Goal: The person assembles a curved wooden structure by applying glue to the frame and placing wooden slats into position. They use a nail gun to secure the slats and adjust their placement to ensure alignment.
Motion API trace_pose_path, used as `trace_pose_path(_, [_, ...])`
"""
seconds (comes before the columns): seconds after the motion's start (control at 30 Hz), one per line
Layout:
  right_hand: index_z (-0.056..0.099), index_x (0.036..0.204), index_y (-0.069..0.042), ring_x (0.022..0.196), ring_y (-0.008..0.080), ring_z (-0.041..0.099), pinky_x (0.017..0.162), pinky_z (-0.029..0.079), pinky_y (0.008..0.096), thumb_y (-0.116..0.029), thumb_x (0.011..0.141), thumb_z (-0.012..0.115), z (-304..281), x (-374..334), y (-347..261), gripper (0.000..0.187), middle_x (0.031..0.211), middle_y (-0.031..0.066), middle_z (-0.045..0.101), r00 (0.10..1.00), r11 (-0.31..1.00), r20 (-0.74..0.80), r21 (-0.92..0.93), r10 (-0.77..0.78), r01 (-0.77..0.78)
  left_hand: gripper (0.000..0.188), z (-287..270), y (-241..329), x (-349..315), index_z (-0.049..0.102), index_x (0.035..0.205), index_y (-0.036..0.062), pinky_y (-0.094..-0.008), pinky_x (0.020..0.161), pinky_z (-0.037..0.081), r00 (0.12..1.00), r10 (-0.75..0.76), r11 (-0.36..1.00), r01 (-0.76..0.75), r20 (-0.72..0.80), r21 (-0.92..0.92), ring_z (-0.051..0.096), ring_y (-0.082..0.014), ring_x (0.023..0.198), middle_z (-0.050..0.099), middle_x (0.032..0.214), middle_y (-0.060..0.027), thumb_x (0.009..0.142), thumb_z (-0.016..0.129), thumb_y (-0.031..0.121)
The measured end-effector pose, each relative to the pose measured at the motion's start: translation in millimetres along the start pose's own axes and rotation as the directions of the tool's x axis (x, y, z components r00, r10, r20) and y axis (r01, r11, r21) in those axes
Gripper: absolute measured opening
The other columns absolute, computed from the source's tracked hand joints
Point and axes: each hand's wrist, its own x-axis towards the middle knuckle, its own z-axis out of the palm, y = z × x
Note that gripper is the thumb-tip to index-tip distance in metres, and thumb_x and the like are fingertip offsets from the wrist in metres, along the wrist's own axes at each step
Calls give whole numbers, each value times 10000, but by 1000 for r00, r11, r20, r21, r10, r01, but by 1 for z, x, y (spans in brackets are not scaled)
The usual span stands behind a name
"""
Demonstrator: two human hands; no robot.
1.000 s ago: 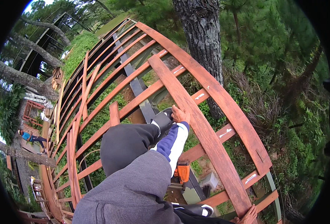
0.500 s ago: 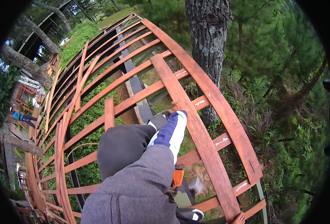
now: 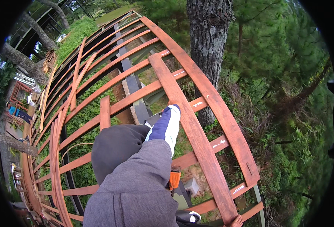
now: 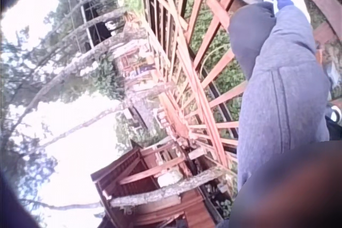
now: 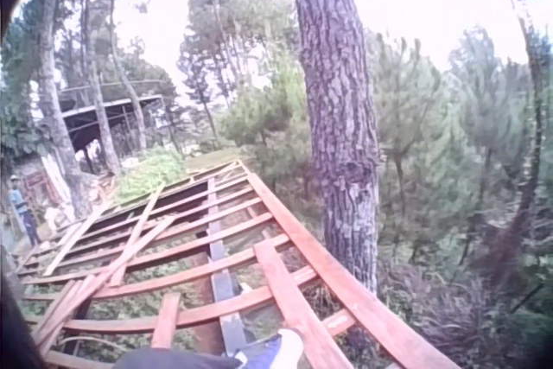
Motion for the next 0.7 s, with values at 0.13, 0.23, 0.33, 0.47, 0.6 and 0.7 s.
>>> trace_pose_path(0.13, [227, 1441, 47, 1252, 407, 408, 993, 404, 505, -558, 570, 812, 15, 2, 6, 1212, 1399, 231, 393, 999, 998, -36, -67, -15, 12, 446, 3, -15, 21, 595, 1197, -60, -427, 910, 516, 992, 124, 989, -123, -1, -80, 615, -351, 1119, 596, 1259, -235, 856, 692, 211])
trace_pose_path(0.23, [240, 1441, 51, 1263, 406, 401, 1008, 399, 504, -584, 545, 810, 24, 4, 17, 1237, 1388, 235, 409, 998, 996, -61, -85, -3, -2, 569, -2, -11, 7, 576, 1266, 15, -485, 1106, 268, 985, 85, 995, -78, 151, -54, 482, -357, 1281, 496, 1395, -196, 815, 695, 342])
trace_pose_path(0.33, [249, 1437, 60, 1278, 409, 392, 1030, 386, 508, -583, 530, 815, 28, 6, 33, 1248, 1380, 245, 419, 999, 997, -44, -73, 17, -20, 597, -14, -4, -25, 606, 1242, 30, -501, 1139, 226, 975, 85, 985, -51, 207, -167, 450, -368, 1315, 491, 1411, -177, 788, 726, 398])
trace_pose_path(0.47, [254, 1433, 67, 1287, 410, 384, 1047, 375, 507, -578, 521, 818, 25, 1, 48, 1251, 1373, 252, 424, 995, 997, -99, -81, 11, -19, 442, -24, 3, -60, 605, 1160, -69, -465, 913, 504, 981, 182, 982, -185, 74, 35, 632, -369, 1066, 637, 1187, -218, 875, 686, 260])
trace_pose_path(0.6, [250, 1424, 84, 1302, 408, 365, 1094, 329, 500, -534, 531, 836, 4, -4, 48, 1234, 1375, 267, 415, 998, 996, -64, -82, 29, -35, 426, -22, 2, -70, 638, 1102, -57, -461, 899, 504, 964, 258, 962, -262, 66, 72, 644, -359, 1020, 653, 1158, -205, 888, 669, 310])
trace_pose_path(0.7, [244, 1421, 93, 1312, 408, 349, 1119, 296, 485, -489, 559, 842, -16, -1, 42, 1200, 1378, 274, 407, 998, 996, -9, -70, 58, -59, 415, -14, 8, -68, 658, 1066, -52, -448, 889, 504, 957, 286, 956, -288, 42, 58, 648, -342, 1005, 667, 1135, -190, 888, 669, 323])
